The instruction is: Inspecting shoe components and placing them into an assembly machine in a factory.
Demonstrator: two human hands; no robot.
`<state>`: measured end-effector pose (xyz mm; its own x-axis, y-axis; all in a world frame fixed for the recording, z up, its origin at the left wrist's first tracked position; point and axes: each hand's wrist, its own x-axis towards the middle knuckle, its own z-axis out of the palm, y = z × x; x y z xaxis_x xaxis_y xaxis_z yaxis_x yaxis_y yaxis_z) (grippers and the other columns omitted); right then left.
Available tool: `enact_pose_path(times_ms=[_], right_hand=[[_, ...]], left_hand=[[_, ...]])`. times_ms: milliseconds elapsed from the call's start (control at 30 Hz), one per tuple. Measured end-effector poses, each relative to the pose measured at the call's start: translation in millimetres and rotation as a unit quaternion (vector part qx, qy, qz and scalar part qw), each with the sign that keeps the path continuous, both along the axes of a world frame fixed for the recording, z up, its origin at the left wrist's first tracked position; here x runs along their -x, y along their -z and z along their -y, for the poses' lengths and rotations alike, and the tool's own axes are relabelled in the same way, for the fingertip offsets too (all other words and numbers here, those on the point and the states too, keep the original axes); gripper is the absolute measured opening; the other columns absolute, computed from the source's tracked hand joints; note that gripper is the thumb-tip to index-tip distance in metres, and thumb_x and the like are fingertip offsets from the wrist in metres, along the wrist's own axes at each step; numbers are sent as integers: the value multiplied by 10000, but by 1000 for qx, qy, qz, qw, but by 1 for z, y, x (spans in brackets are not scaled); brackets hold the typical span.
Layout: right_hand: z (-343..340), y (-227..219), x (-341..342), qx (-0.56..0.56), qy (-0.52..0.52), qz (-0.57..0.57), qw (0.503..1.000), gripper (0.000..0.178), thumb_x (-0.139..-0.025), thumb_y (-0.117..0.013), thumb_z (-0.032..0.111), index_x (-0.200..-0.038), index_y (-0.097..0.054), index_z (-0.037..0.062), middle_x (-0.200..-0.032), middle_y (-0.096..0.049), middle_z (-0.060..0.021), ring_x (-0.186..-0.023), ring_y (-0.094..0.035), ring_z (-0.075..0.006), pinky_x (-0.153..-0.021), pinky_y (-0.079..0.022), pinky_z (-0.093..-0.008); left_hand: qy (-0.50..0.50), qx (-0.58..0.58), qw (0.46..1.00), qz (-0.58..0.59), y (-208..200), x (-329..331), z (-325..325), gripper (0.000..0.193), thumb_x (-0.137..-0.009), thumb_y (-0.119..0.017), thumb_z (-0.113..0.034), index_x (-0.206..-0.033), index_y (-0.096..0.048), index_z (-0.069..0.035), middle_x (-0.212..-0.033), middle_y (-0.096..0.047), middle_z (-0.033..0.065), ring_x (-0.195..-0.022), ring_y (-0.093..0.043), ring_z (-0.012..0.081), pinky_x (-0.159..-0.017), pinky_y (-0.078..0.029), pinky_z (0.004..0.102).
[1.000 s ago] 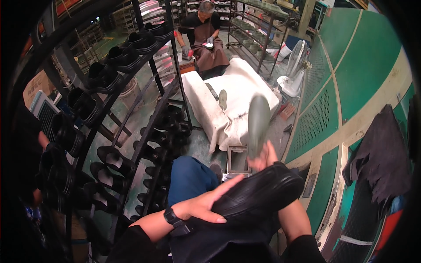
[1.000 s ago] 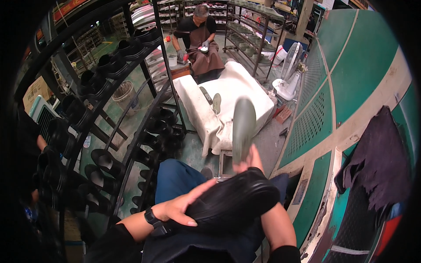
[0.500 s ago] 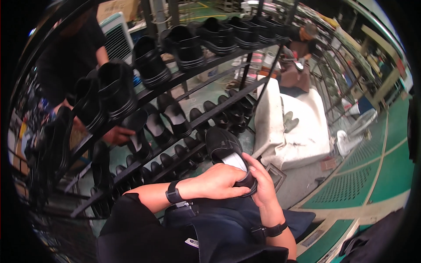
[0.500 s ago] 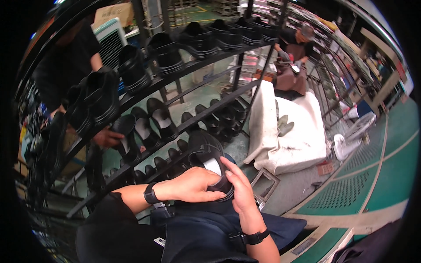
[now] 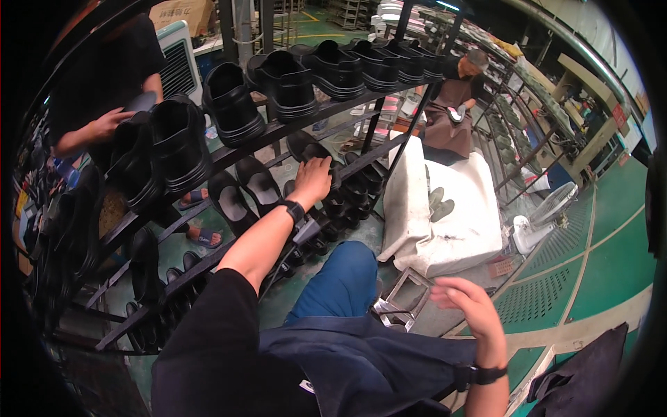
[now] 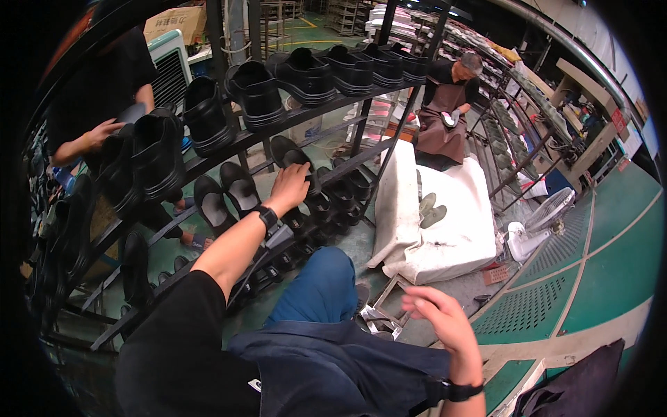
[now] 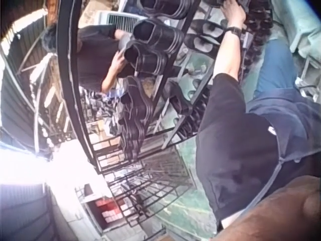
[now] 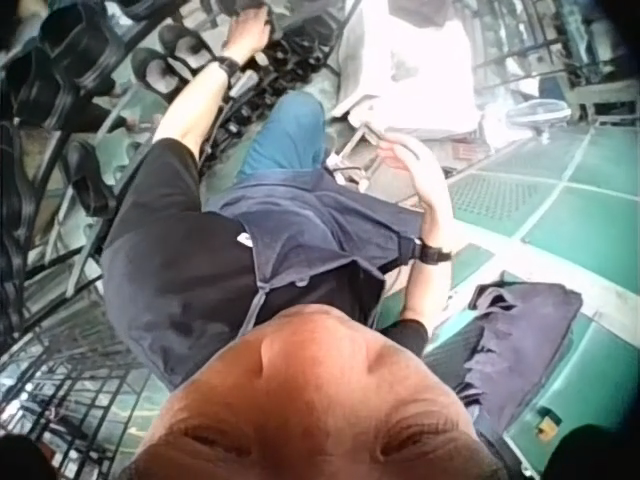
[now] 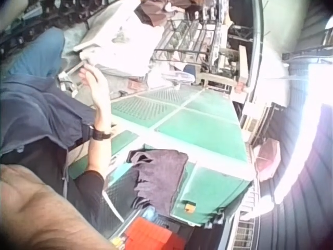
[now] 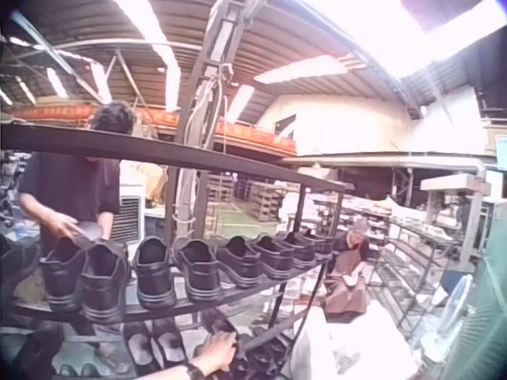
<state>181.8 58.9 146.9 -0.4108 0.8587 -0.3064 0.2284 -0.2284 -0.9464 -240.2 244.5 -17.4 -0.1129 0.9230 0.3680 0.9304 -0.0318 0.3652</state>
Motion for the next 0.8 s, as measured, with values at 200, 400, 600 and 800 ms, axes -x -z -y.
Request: enact_pose_path(times_ms=[200,400,600,800], right_hand=[[109,-62,-149,-38,191,72,978,402,-953,-632,241,-1262,-619,-16,-1121,-700,-139,-1004,-691,-226,-867,-548,-357],[241,-67,-324,-118,595,61,792,415,-998,-570,333,-1298,-599,48,-1125,-690,-93,-977,-688,-204,-829,-559,-334],[417,-1,-483,-188,921,-73,332,343,-956,-542,266,-1245,-622,99,-1079,-685,-89,-924,-678,-191,-814,-546,-328],[297,11,-524,-84,675,587,439,375,-877,-565,249,-1138,-681,7,-1178,-680,-220,-1067,-659,-391,-908,-515,-458]], left_hand=[[215,-34,971,103,-21,-111,55,575,-901,-620,-204,-1437,-460,-70,-1504,-408,200,-1395,-397,370,-1146,-325,494],[341,46,919,191,-15,-134,104,165,-922,-602,-71,-1021,-712,3,-947,-699,159,-891,-686,302,-805,-524,350],[355,-48,931,71,6,-162,117,92,-905,-599,-49,-935,-681,-20,-816,-582,147,-749,-588,329,-677,-470,398],[338,7,941,26,-27,-190,137,165,-927,-600,-137,-979,-693,-11,-904,-640,156,-841,-622,339,-771,-492,400]])
